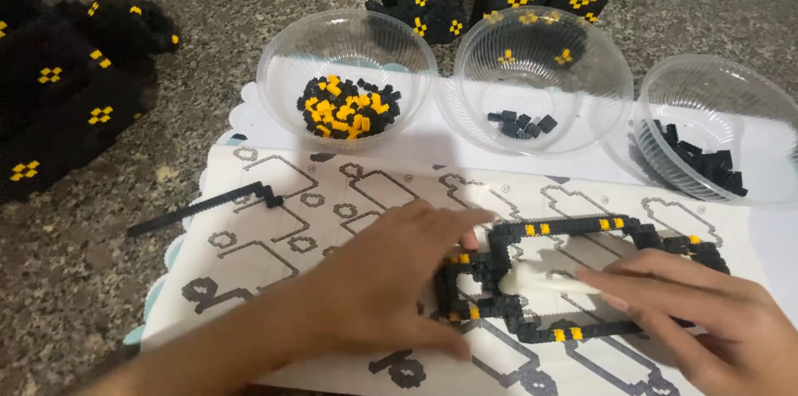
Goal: Assembling a structure using small interlocking plastic blocks and a plastic hammer.
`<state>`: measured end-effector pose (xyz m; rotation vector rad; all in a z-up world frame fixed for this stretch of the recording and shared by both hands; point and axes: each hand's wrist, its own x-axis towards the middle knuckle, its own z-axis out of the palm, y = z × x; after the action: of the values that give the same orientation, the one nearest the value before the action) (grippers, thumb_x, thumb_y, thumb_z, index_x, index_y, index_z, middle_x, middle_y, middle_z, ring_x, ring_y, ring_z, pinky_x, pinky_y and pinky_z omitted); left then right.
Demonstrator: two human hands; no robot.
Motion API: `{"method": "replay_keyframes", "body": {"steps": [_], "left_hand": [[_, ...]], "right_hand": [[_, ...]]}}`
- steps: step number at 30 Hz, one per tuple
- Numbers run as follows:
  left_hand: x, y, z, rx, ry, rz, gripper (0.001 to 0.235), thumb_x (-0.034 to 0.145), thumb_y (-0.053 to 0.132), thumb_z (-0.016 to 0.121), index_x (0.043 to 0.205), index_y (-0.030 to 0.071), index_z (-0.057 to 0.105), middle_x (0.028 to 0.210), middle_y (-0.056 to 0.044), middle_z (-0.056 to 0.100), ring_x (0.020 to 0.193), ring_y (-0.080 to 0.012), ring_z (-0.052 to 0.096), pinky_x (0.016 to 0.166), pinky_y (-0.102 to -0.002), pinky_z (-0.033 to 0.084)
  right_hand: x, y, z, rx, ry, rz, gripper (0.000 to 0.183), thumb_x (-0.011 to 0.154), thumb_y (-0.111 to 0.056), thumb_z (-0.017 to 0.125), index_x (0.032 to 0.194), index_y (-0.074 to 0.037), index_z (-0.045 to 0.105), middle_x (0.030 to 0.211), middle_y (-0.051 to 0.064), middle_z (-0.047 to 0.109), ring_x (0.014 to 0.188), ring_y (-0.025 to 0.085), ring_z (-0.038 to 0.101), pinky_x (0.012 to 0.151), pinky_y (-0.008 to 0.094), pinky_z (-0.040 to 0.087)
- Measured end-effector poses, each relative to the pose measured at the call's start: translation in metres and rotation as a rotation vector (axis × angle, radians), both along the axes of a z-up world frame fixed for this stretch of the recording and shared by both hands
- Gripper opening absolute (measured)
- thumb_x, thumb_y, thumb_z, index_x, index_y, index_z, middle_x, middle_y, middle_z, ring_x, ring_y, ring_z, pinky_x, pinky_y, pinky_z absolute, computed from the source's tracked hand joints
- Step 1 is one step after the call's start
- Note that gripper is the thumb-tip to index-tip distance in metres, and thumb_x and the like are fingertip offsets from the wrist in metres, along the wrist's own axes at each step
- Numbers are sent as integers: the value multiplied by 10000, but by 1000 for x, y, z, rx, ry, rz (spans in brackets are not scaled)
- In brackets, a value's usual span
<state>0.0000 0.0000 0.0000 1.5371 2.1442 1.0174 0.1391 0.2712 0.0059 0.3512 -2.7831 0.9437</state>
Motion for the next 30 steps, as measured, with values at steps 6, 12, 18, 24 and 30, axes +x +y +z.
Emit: {"method": "replay_keyframes", "body": {"steps": [6,12,18,24,30], "left_hand": [[13,2,0,220,57,113,730,642,114,754,1290,55,421,1112,-117,576,1003,-298,520,911,-392,399],[16,-2,9,268,128,103,585,697,37,686,1231,56,449,1119,-101,559,1042,-302,488,939,-411,396],[14,-2,5,229,92,117,640,655,38,705,1241,59,447,1133,-92,557,1066,-289,487,952,-412,393],[13,-2,5,215,99,120,644,658,35,709,1246,61,446,1142,-98,559,1075,-288,478,946,-410,394],[10,-4,6,176,140,92,622,695,58,726,1248,65,442,1149,-96,558,1092,-303,480,969,-430,369]], "right_hand": [[6,-20,14,-50,13,-458,293,823,-93,539,1036,-89,740,917,72,724,793,155,654,700,242,442],[10,-28,14,-78,6,-577,266,846,-97,536,1002,-93,751,861,57,711,594,146,554,446,244,324],[18,-4,-5,-158,40,-620,296,913,-64,473,1111,-8,685,880,144,641,675,224,592,614,288,471],[15,-10,5,-126,48,-599,273,901,-83,501,1084,-48,701,892,107,668,698,181,611,541,248,399],[11,-10,7,-149,139,-522,273,920,-54,480,1128,2,648,917,136,643,700,188,595,684,259,447]]}}
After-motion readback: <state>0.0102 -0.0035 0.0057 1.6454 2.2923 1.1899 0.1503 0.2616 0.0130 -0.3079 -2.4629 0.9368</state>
